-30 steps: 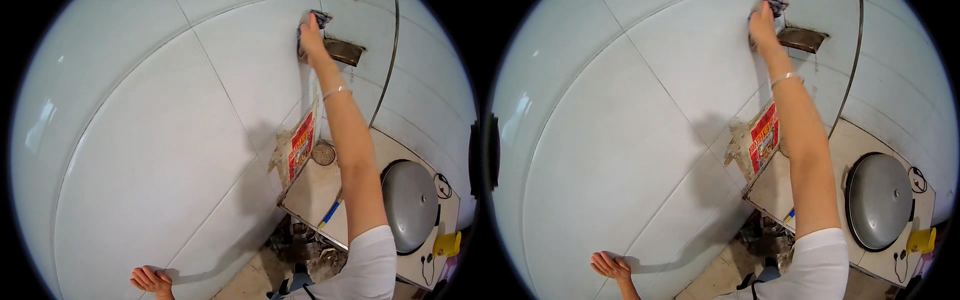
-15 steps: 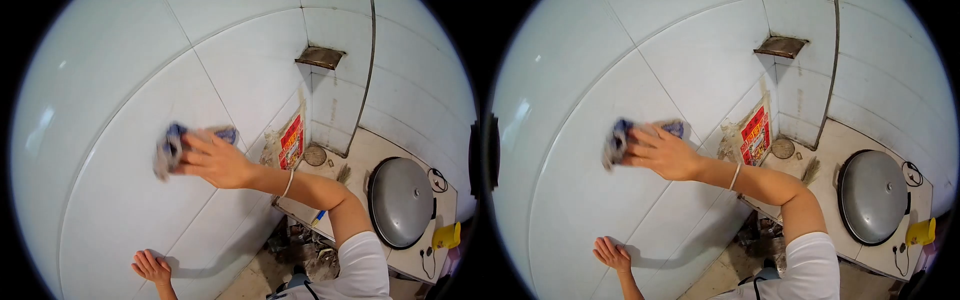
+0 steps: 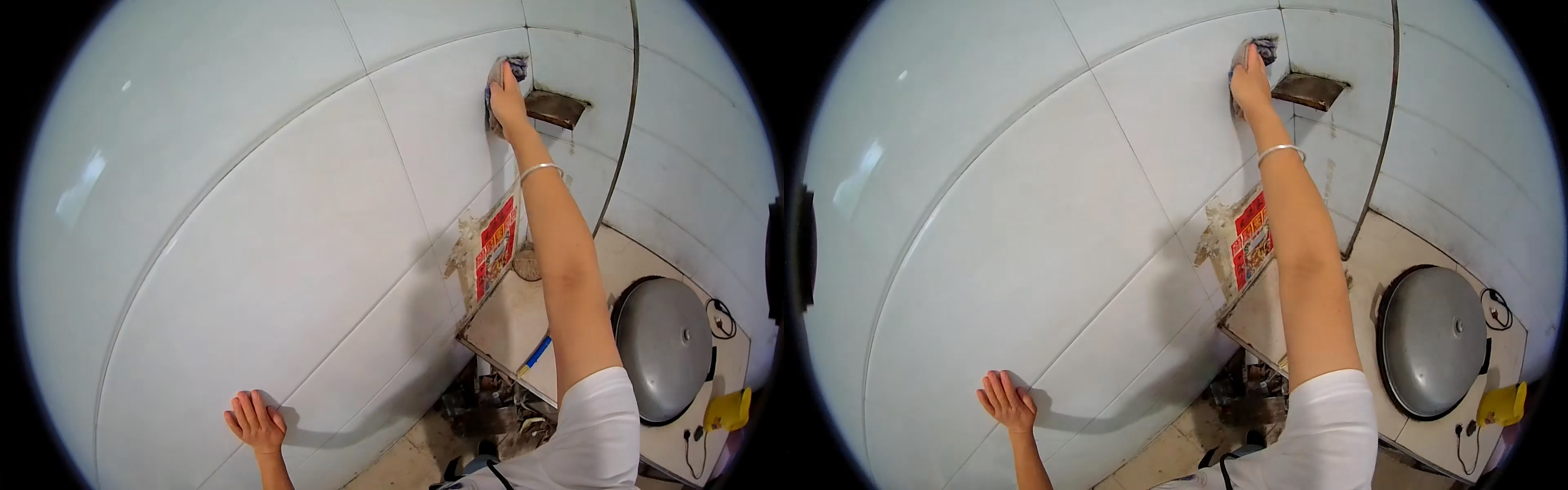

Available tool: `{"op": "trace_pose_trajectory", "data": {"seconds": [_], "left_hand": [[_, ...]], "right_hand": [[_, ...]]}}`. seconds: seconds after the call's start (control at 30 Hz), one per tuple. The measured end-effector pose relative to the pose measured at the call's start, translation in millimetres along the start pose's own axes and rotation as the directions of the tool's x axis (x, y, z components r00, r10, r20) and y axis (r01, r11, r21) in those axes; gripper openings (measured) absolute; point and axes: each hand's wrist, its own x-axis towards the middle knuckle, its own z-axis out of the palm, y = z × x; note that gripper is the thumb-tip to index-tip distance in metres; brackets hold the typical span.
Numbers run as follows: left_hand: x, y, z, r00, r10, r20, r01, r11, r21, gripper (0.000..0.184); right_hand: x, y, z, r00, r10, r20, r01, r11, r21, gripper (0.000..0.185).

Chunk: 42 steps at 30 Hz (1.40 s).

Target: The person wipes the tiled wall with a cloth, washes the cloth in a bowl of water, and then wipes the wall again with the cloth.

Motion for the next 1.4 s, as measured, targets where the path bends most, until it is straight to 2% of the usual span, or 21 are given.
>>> {"op": "trace_pose_trajectory", "data": {"seconds": [0.07, 0.13, 0.23, 0.27, 0.3, 0.4, 0.5, 0.6, 0.63, 0.7, 0.73, 0.8, 0.9, 0.97, 1.0, 1.07, 1.17, 1.23, 1.37, 1.4], "left_hand": [[0.5, 0.1, 0.5, 1.0, 0.005, -0.014, -0.005, 1.0, -0.015, 0.046], [2.3, 1.0, 2.0, 1.0, 0.001, -0.025, -0.002, 1.0, -0.024, 0.046], [2.8, 2.2, 1.0, 1.0, 0.002, -0.026, -0.003, 1.0, -0.03, 0.046], [2.4, 2.0, 0.8, 1.0, 0.007, -0.021, -0.008, 1.0, -0.026, 0.046], [2.0, 1.7, 1.7, 1.0, 0.012, -0.018, -0.013, 1.0, -0.025, 0.046], [1.4, 1.7, 3.2, 1.0, 0.014, -0.015, -0.015, 1.0, -0.006, 0.046], [0.1, 1.8, 1.8, 1.0, 0.017, -0.014, -0.017, 1.0, -0.013, 0.046], [3.6, 3.5, 2.7, 0.999, 0.01, -0.035, -0.011, 1.0, -0.025, 0.046], [1.0, 3.3, 3.8, 1.0, -0.004, -0.026, 0.003, 1.0, -0.018, 0.045], [-1.8, 3.1, 3.3, 1.0, -0.013, -0.017, 0.012, 1.0, -0.01, 0.044], [-1.6, 3.5, 3.3, 1.0, -0.012, -0.003, 0.012, 1.0, 0.004, 0.044], [-0.8, 2.2, 3.0, 1.0, -0.01, 0.013, 0.01, 1.0, 0.023, 0.044], [-1.0, 2.3, 2.8, 1.0, 0.012, 0.01, -0.013, 1.0, 0.025, 0.047], [1.4, 3.4, 2.4, 1.0, 0.013, -0.011, -0.013, 1.0, 0.0, 0.047], [0.1, 2.7, 2.1, 1.0, 0.015, -0.007, -0.015, 1.0, 0.001, 0.047], [0.6, 2.5, 3.1, 1.0, 0.017, -0.024, -0.017, 1.0, 0.009, 0.047], [2.2, 3.3, 1.2, 1.0, 0.016, -0.015, -0.016, 1.0, 0.011, 0.047], [2.6, 2.8, 1.0, 1.0, 0.01, -0.005, -0.01, 1.0, 0.009, 0.047], [3.5, 2.2, -0.1, 1.0, 0.005, 0.007, -0.005, 1.0, -0.007, 0.047], [4.8, 3.0, 0.4, 1.0, 0.002, 0.007, -0.002, 1.0, -0.002, 0.047]], "right_hand": [[-15.0, 6.0, -0.6, 1.0, 0.0, 0.013, 0.0, 1.0, 0.016, 0.056], [-40.2, 14.3, 1.1, 0.969, -0.244, 0.038, 0.247, 0.953, -0.175, 0.054], [-58.7, 0.8, -8.7, 0.969, -0.221, 0.111, 0.238, 0.956, -0.173, 0.051], [-48.3, 7.8, -4.0, 0.945, -0.325, 0.027, 0.32, 0.91, -0.265, 0.052], [-34.1, 15.0, -3.3, 0.947, -0.319, 0.026, 0.315, 0.912, -0.264, 0.052], [0.6, 6.5, -8.7, 0.978, -0.208, -0.005, 0.202, 0.954, -0.221, 0.053], [-11.3, 9.3, -9.6, 0.983, -0.183, 0.018, 0.182, 0.961, -0.207, 0.053], [-70.9, 34.0, -6.3, 0.925, -0.374, 0.06, 0.377, 0.897, -0.231, 0.056], [-92.5, 25.9, -9.7, 0.924, -0.378, 0.063, 0.381, 0.894, -0.236, 0.056], [-125.0, 11.6, -13.5, 0.952, -0.256, 0.167, 0.292, 0.921, -0.259, 0.057], [-117.0, 11.7, -12.5, 0.952, -0.258, 0.164, 0.294, 0.921, -0.257, 0.057], [-83.6, 18.7, -8.7, 0.943, -0.322, 0.083, 0.332, 0.899, -0.286, 0.057], [-15.4, 7.0, -15.2, 0.962, -0.262, 0.082, 0.274, 0.928, -0.254, 0.057], [6.6, 1.3, -15.2, 0.993, -0.118, 0.014, 0.119, 0.975, -0.186, 0.055], [2.1, 3.7, -12.6, 0.993, -0.115, 0.016, 0.116, 0.976, -0.184, 0.055], [-9.6, -6.1, -6.9, 0.925, -0.381, 0.004, 0.369, 0.894, -0.253, 0.056], [-80.8, -55.2, 5.1, 0.808, -0.584, 0.079, 0.58, 0.765, -0.279, 0.059], [-117.4, -97.2, 11.3, 0.747, -0.649, 0.143, 0.664, 0.726, -0.178, 0.06], [-57.0, -97.6, 21.7, 0.822, -0.57, 0.0, 0.544, 0.784, -0.298, 0.058], [-36.0, -91.7, 20.7, 0.867, -0.497, -0.045, 0.461, 0.832, -0.31, 0.055]]}}
